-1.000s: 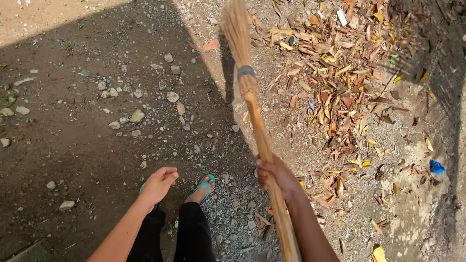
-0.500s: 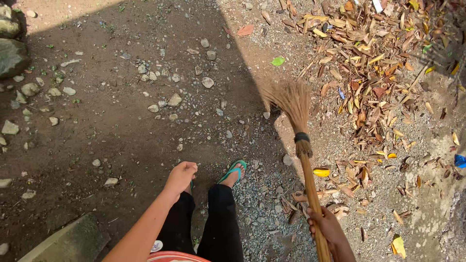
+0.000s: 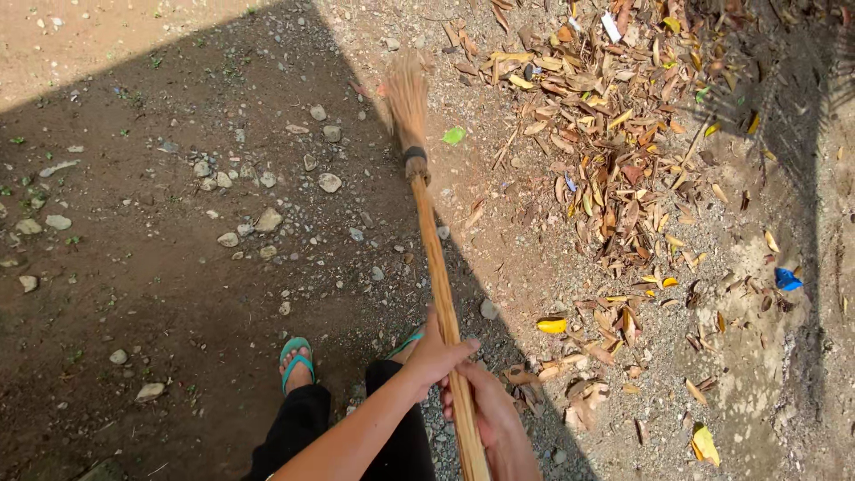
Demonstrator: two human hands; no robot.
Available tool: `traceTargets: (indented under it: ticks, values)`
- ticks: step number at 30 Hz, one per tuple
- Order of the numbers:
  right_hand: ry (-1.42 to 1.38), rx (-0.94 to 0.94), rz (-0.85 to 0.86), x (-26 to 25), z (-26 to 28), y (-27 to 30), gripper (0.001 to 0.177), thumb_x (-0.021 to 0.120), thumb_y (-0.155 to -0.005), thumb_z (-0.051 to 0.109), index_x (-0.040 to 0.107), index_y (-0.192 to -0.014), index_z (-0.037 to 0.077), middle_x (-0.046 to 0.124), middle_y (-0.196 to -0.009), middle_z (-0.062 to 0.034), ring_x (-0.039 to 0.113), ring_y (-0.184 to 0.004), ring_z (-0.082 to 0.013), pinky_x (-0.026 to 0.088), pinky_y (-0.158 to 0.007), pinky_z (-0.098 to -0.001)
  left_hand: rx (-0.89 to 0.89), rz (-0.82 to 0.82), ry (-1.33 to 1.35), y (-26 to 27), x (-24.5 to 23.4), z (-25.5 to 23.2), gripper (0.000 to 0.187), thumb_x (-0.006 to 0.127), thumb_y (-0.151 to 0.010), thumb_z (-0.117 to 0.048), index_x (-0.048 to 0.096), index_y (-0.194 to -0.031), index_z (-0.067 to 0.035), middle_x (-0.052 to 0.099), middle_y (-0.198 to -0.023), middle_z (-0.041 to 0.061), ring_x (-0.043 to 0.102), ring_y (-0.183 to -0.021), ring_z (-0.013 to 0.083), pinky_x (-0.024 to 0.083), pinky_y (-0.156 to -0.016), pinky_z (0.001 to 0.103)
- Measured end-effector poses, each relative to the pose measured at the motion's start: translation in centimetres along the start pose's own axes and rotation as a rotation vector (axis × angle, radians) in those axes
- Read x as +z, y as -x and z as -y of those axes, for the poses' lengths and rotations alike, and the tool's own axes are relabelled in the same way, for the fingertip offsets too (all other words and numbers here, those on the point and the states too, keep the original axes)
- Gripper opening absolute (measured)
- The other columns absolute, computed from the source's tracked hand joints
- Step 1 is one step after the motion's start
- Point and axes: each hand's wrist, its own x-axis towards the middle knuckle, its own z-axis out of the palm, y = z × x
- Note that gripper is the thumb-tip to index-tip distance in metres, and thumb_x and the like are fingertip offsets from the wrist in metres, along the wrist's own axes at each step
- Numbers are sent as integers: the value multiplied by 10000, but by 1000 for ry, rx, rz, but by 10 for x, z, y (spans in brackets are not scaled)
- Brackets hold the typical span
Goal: The person sweeps leaves and debris across a dirt and gravel outdoor area using a broom, moving the pile toward a concrete wall and around potted plants.
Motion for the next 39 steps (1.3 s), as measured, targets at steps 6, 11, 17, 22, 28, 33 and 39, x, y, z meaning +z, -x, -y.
traceTargets:
  ticks: [6, 11, 17, 22, 28, 33, 39]
  values:
    - [125, 106, -176, -140, 41, -39, 413, 439, -1000, 403, 540, -797, 58, 556, -618, -66, 518, -465, -178, 446, -415, -323, -104, 7, 25, -122, 121, 10, 1065, 674, -823, -56, -37, -1605, -191, 639, -1001, 250, 577, -649, 357, 442, -497, 419]
    - [-211, -329, -310, -186, 144, -76, 311, 393, -1034, 278, 568, -910, 51, 598, -720, -52, 504, -527, -136, 441, -481, -303, -25, 364, -263, -266, 229, -29, 1018, 690, -839, -77, 36, -1615, -147, 669, -1104, 251, 600, -721, 289, 496, -586, 402]
    - [-242, -629, -531, -153, 205, -69, 355, 281, -1079, 338, 484, -1026, 51, 529, -669, -54, 512, -505, -155, 490, -461, -353, 295, 591, -461, -259, 274, -87, 961, 735, -814, -94, 242, -1622, -258, 624, -1294, 158, 667, -795, 217, 580, -642, 374]
    - [-117, -587, -475, -160, 199, -22, 315, 309, -1054, 285, 497, -1054, 32, 531, -642, -103, 511, -461, -188, 481, -417, -340, 380, 407, -515, -185, 267, -117, 1138, 748, -817, -105, 63, -1691, -354, 660, -1268, 193, 670, -801, 200, 594, -713, 342]
    - [-226, -420, 124, -135, 172, -15, 234, 592, -979, 106, 487, -1151, -14, 534, -687, -29, 488, -457, -114, 438, -378, -281, 289, 411, -272, -142, 153, -112, 984, 580, -963, -372, -87, -1686, -346, 630, -1344, 196, 690, -993, 240, 632, -820, 338]
    - [450, -58, -21, -89, 64, -59, 765, 721, -764, 46, 407, -1459, 102, 556, -698, -112, 561, -504, -194, 462, -454, -318, 156, -76, 89, -123, 38, -45, 1205, 776, -1021, -128, -325, -1506, -203, 109, -1596, 221, 532, -1192, 208, 602, -905, 351]
    - [693, 69, -177, 14, 47, -33, 722, 762, -776, 110, 496, -1439, 4, 646, -748, -111, 587, -536, -205, 482, -487, -314, -138, 126, -56, -96, -22, -54, 1247, 620, -889, 104, -419, -1507, -200, 441, -1420, 229, 713, -865, 255, 640, -689, 342]
